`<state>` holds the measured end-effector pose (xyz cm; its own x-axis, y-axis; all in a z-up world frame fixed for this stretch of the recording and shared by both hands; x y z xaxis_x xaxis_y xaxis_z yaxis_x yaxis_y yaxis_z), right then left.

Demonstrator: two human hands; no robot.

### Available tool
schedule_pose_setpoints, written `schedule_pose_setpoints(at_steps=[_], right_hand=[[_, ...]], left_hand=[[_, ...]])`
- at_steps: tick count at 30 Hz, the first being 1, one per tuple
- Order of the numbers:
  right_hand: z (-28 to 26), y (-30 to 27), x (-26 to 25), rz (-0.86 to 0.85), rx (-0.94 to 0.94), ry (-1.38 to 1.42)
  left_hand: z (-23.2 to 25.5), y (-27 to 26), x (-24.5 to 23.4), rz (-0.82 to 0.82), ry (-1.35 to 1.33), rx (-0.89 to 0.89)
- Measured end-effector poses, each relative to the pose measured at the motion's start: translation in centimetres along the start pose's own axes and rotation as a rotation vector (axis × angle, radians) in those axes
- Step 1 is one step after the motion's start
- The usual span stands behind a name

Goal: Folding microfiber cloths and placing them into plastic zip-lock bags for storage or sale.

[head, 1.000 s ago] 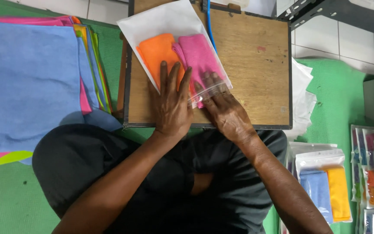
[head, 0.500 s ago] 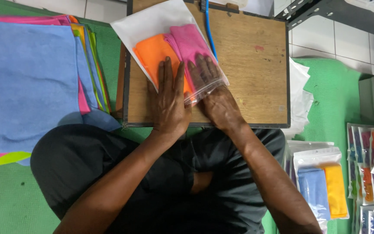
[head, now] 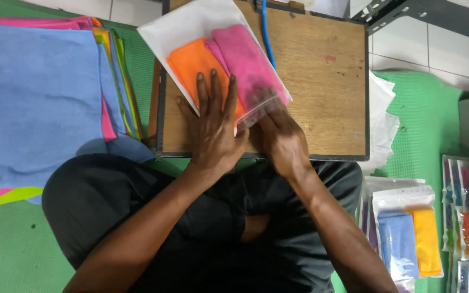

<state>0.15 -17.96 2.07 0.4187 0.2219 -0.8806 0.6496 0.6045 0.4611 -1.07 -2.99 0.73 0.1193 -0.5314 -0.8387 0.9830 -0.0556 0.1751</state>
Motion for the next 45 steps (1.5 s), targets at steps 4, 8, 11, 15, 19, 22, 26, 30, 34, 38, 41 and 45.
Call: schedule_pose_setpoints(at_steps=[4, 8, 11, 15, 19, 22, 26, 30, 34, 38, 41, 45], right_hand=[[-1.6, -3.0, -1.5, 0.051, -0.064, 0.14], [-3.2, -3.3, -1.0, -0.042, -0.115, 0.213], [-3.7, -2.7, -0.5, -0.116, -0.159, 0.143], [-4.1, -2.0, 0.2, -0.333, -0.163, -0.019], [-4.2, -1.4, 1.8, -0.37, -0.174, -0.03], [-3.5, 0.3, 2.1, -0.404, -0.158, 0.032], [-4.2, 0.5, 2.5, -0.398, -0.152, 0.086], [-4.2, 1.6, 2.1, -0.386, -0.134, 0.141], [-4.4, 3.2, 1.2, -0.379, -0.13, 0.199], [-4.0, 5.3, -0.6, -0.375, -0.121, 0.254], [-3.3, 4.5, 0.3, -0.33, -0.107, 0.228], [-1.1, 2.0, 0.8, -0.164, 0.012, 0.05]], left_hand=[[-0.1, -0.1, -0.8, 0.051, 0.014, 0.059], [0.4, 0.1, -1.4, 0.067, 0.073, 0.157], [0.3, 0.0, -1.2, 0.078, 0.086, 0.178], [-0.1, 0.0, -0.4, 0.126, 0.093, 0.215], [-0.2, 0.3, -0.3, 0.112, 0.077, 0.227], [-0.1, 0.4, -0.3, 0.11, 0.091, 0.232], [-0.6, 0.8, 0.3, 0.086, 0.1, 0.22], [-1.0, 1.1, 0.3, 0.022, 0.038, 0.192], [-1.5, 1.3, 0.1, 0.042, 0.051, 0.185], [-1.9, 1.5, -0.6, 0.095, 0.063, 0.166], [-2.1, 1.7, -1.1, 0.122, 0.051, 0.136], [-2.5, 1.8, -0.3, 0.054, 0.034, 0.059]])
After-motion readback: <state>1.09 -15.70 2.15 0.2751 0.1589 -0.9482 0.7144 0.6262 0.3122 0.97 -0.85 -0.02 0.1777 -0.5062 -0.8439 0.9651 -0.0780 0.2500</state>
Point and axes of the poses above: each hand's wrist, its own y-axis towards the middle knuckle, its own x-axis out of the palm, z = x × y, the point moved 3 cm from there along y, towards the middle knuckle, and after that the axes turned 7 degrees about -z, right-handed, at the moved point
